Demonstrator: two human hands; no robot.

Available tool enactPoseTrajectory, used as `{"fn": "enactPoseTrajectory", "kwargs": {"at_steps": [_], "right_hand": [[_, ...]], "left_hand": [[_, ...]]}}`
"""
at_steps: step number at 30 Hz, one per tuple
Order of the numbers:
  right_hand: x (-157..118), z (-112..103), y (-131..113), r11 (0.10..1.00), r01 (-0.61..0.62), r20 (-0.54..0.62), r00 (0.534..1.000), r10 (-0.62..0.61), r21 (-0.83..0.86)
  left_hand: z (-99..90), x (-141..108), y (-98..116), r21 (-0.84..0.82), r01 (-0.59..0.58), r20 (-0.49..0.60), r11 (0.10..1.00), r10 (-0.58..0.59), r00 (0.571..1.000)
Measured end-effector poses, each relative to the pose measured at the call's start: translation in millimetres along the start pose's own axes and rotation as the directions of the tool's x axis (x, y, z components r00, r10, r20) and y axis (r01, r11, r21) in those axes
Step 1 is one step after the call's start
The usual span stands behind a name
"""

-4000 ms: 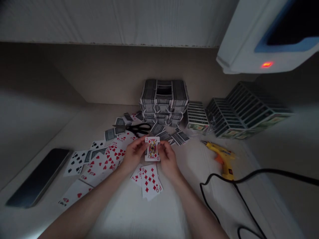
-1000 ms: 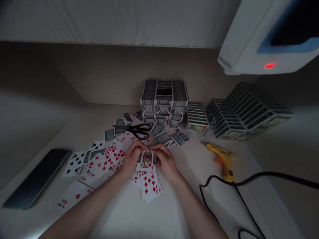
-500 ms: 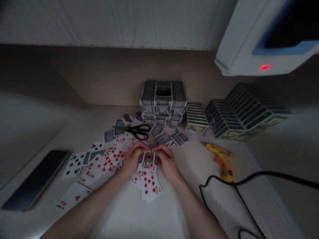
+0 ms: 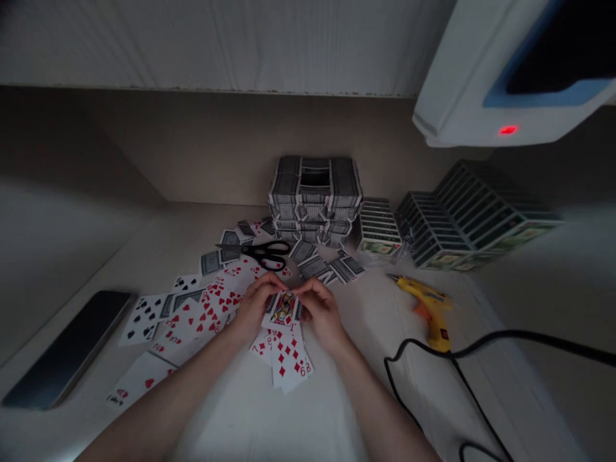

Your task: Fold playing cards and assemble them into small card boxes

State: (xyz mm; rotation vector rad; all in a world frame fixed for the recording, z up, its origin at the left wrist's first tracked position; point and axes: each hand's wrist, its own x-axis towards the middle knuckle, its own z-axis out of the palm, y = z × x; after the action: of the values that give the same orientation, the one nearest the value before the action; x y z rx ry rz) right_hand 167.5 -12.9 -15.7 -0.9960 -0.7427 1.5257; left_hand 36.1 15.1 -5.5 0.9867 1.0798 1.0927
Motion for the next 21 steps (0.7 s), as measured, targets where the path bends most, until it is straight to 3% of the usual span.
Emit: {"fn": "enactPoseTrajectory", "kwargs": {"at_steps": [12, 18, 21], "right_hand": [[-0.5, 2.0, -3.0, 0.987, 0.097, -0.018, 0.995, -0.100, -0.125], [-2.2, -0.3, -2.5, 0.993, 0.065, 0.002, 0.998, -0.065, -0.100], [-3.5, 1.7, -5.3, 1.000, -0.025, 0.060, 0.998, 0.025, -0.008]], "left_hand": [[-0.4, 0.0, -3.1, 0.001, 0.021, 0.020, 1.000, -0.021, 1.000], [-2.6, 0.5, -5.7, 0.090, -0.008, -0.012, 0.996, 0.009, 1.000], [-3.2, -0.4, -6.6, 0.117, -0.028, -0.038, 0.993, 0.032, 0.999]]}}
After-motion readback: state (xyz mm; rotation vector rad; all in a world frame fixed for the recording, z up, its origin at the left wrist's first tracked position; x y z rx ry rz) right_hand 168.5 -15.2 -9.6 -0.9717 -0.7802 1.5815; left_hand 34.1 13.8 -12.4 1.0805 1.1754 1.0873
